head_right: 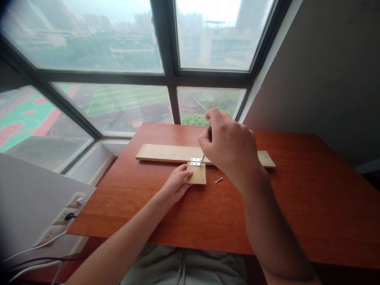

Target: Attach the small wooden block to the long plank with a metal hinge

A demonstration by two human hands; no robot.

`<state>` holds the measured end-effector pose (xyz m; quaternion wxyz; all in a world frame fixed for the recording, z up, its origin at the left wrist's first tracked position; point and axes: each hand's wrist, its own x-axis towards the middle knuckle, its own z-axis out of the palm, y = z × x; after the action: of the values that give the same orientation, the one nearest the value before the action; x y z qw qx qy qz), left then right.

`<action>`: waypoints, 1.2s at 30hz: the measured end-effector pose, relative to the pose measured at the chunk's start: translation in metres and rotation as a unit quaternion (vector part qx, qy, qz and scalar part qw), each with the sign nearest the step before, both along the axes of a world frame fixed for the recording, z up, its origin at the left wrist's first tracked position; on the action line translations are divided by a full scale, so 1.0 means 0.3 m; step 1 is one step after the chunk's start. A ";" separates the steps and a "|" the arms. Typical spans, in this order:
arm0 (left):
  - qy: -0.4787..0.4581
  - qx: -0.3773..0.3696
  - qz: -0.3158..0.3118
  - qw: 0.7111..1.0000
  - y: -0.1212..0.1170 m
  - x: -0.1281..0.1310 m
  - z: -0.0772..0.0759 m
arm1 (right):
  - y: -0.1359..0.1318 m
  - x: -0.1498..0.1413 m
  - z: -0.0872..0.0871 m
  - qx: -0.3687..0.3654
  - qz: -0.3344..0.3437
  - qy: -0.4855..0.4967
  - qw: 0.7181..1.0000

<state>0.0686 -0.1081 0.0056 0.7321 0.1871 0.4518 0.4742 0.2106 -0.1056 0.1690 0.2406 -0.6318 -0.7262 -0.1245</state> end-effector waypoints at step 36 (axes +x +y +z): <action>-0.016 0.001 0.001 1.000 0.000 -0.003 -0.008 | -0.001 -0.009 0.002 -0.009 0.017 0.010 1.000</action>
<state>0.0677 -0.1081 0.0030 0.7384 0.1797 0.4399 0.4786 0.2079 -0.1059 0.1695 0.2444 -0.6232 -0.7351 -0.1073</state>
